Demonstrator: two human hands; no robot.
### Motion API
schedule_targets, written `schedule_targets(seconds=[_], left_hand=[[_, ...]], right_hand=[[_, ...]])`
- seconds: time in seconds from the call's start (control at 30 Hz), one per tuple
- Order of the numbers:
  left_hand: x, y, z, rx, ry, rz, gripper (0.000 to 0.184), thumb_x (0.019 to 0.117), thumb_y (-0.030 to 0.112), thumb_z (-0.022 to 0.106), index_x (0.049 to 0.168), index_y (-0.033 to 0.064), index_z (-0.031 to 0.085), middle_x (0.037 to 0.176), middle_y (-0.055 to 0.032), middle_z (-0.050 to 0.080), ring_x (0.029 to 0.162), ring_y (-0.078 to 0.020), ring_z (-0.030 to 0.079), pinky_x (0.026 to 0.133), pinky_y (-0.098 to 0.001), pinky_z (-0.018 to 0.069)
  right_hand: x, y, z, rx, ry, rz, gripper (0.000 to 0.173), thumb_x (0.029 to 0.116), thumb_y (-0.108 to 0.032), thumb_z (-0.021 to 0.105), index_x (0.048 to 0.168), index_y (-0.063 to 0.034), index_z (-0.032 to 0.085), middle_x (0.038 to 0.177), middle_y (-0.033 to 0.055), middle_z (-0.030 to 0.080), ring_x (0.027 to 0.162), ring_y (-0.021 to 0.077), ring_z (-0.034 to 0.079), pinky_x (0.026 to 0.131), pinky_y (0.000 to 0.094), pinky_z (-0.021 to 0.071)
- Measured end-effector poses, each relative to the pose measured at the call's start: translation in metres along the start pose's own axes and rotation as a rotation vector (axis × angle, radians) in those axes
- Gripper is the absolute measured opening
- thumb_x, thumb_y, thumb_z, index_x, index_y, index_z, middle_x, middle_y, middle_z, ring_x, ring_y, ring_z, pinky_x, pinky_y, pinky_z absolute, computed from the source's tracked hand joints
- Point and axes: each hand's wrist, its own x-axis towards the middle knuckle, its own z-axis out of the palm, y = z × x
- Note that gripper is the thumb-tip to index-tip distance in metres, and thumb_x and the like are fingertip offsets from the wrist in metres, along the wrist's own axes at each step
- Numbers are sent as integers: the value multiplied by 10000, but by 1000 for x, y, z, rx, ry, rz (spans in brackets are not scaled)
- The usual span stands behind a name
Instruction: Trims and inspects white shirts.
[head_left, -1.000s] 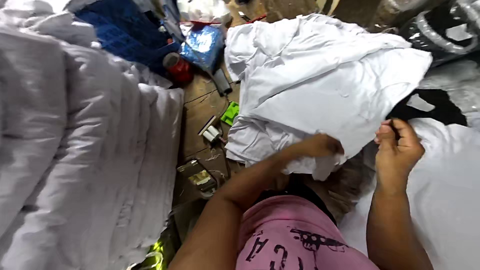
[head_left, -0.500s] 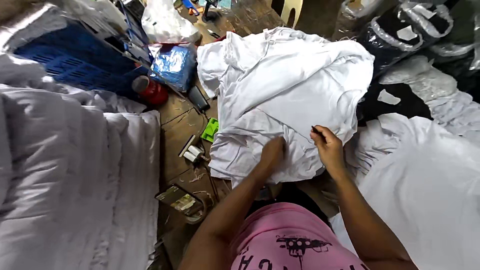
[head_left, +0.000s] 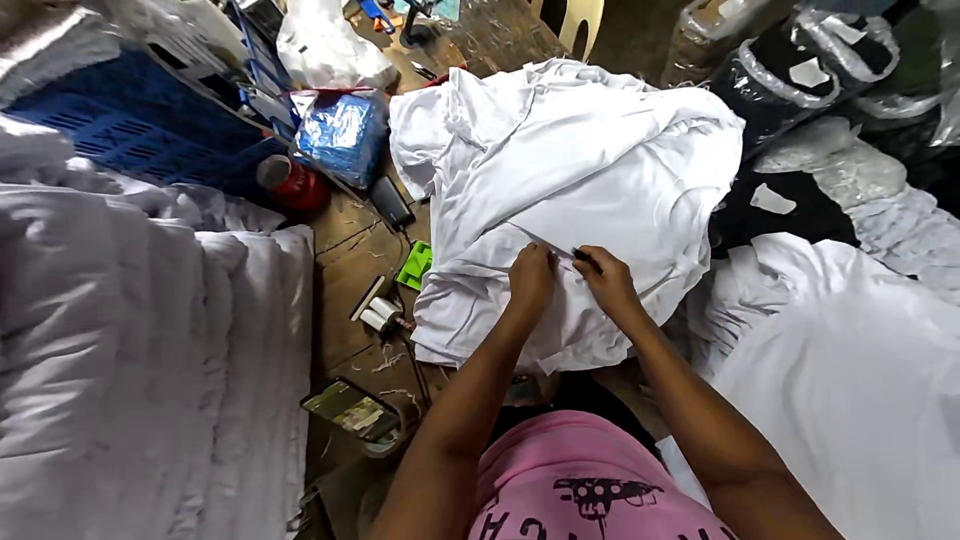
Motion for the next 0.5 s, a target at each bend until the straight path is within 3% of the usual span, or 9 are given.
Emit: schedule_targets(seconds=[0.13, 0.23, 0.3, 0.37, 0.43, 0.5], left_hand=[[-14, -13, -7, -50, -30, -39, 301, 1069, 193, 527, 1105, -71, 667, 1088, -241, 666, 1045, -386, 661, 940, -555, 523], [-17, -17, -2, -101, 50, 3, 292, 1054, 168, 552, 1134, -91, 658, 1072, -257, 666, 1010, -391, 671, 920, -539, 537], [-6, -18, 7, -94, 9, 22, 352, 1035, 217, 600, 1244, -61, 644, 1089, -253, 658, 1031, -400, 648, 932, -550, 524], [-1, -18, 11, -100, -31, 24, 297, 1017, 211, 630, 1139, -50, 703, 1092, -255, 667, 1085, -423, 623, 970, -574, 489], [-3, -17, 3, -180, 9, 45, 250, 1005, 182, 641, 1000, -48, 737, 1013, -231, 690, 1034, -393, 641, 947, -548, 496], [-13, -21, -7, -242, 27, 54, 263, 1012, 165, 614, 954, -60, 738, 965, -217, 693, 977, -356, 654, 911, -516, 511]], right_hand=[[-3, 8, 2, -184, -169, -5, 292, 1026, -138, 610, 1235, 63, 648, 1150, 240, 672, 1060, 387, 676, 949, 549, 536], [-1, 6, 9, -196, -102, 9, 285, 1030, -110, 593, 1229, 84, 653, 1129, 267, 686, 1050, 426, 684, 931, 579, 537], [4, 6, 10, -156, -60, 28, 264, 1045, -103, 564, 1206, 84, 658, 1110, 260, 695, 1027, 413, 693, 922, 575, 541], [8, 10, 10, -131, -88, 40, 265, 1057, -116, 543, 1203, 70, 662, 1109, 247, 696, 1026, 394, 693, 931, 562, 539], [10, 11, 7, -139, -173, 47, 306, 1059, -139, 531, 1252, 66, 652, 1160, 245, 686, 1069, 389, 682, 968, 544, 527], [8, 7, 2, -168, -249, 46, 340, 1058, -169, 539, 1282, 69, 634, 1194, 254, 675, 1110, 395, 670, 996, 541, 512]])
